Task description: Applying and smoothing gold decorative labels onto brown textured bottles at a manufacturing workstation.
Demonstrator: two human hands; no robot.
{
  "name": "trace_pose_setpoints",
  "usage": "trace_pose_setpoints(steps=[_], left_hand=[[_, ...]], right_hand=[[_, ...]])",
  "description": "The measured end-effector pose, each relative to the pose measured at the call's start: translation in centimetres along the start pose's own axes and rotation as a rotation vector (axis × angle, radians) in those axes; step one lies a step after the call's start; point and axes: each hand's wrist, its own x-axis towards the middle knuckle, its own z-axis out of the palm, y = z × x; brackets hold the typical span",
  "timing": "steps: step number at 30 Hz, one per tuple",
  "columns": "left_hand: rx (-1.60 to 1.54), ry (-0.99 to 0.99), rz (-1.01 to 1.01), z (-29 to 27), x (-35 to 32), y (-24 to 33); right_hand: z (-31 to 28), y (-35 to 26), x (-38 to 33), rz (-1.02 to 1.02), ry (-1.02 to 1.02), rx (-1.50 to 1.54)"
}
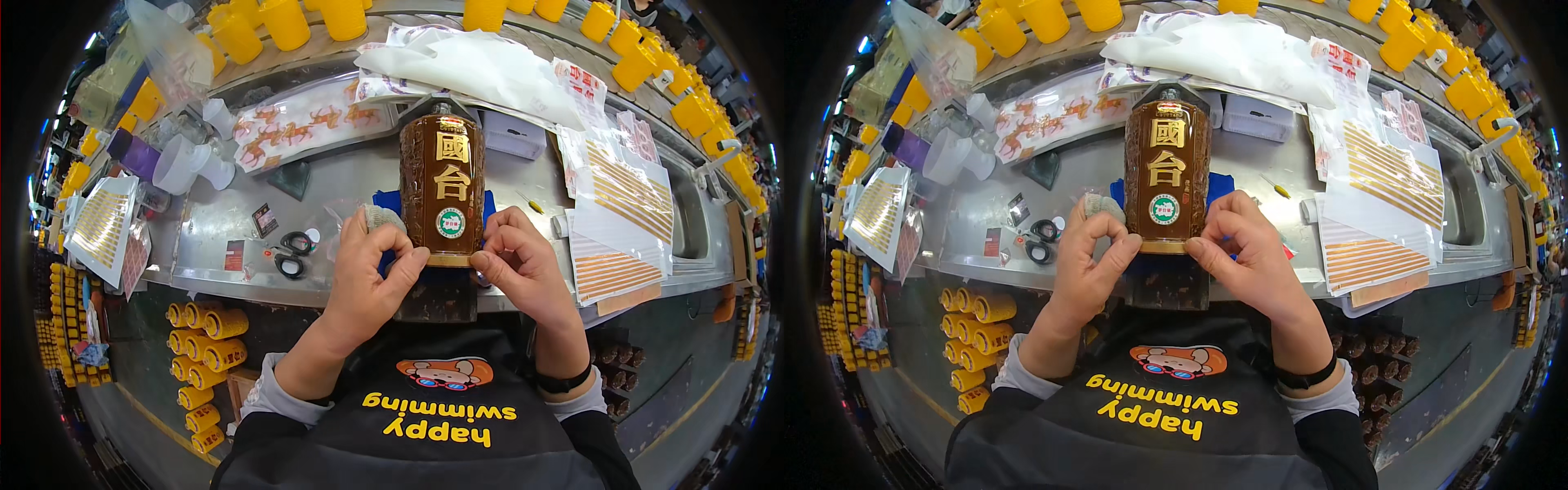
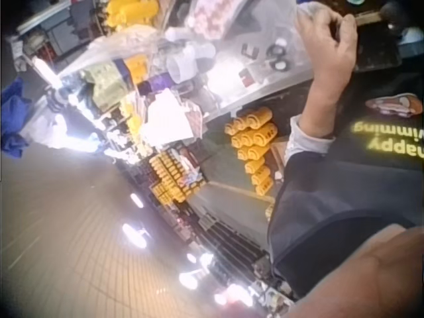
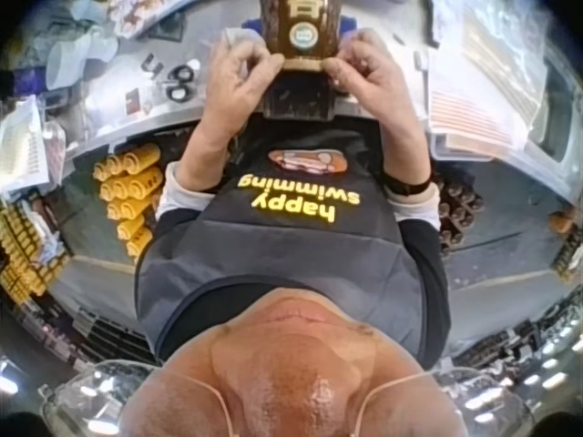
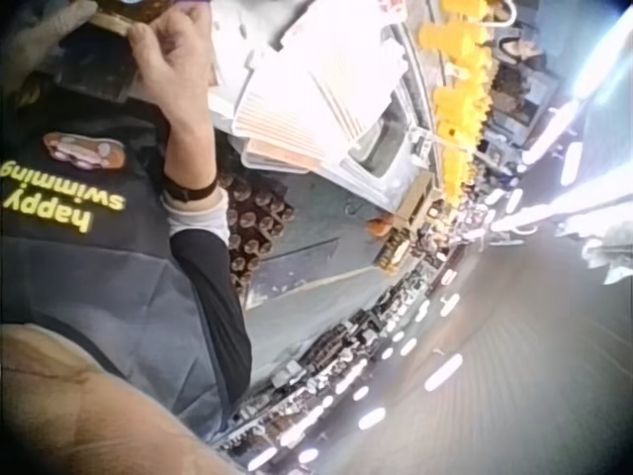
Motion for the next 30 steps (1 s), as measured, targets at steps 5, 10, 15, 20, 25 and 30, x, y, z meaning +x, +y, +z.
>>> trace_pose_setpoints(steps=[5,10,15,20,25,30], left_hand=[[-0.012,-0.001,-0.002,0.0,0.0,-0.1],[-0.005,-0.012,-0.005,-0.1,-0.1,-0.1],[-0.025,-0.006,-0.021,0.0,-0.1,-0.1],[-0.027,-0.006,-0.016,-0.1,-0.1,-0.1],[-0.101,-0.013,-0.054,-0.2,-0.2,-0.6],[-0.249,-0.017,-0.094,-0.3,-0.5,-1.7]], right_hand=[[-0.2,0.0,0.0,-0.009,-0.042,-0.039],[-0.2,0.0,-0.1,-0.008,-0.039,-0.043],[-0.2,-0.1,0.0,-0.008,-0.038,-0.036],[-0.3,-0.2,0.0,-0.007,-0.037,-0.073],[-0.1,-0.3,0.0,0.028,-0.022,-0.029],[0.0,-0.7,0.0,0.043,-0.016,-0.052]])
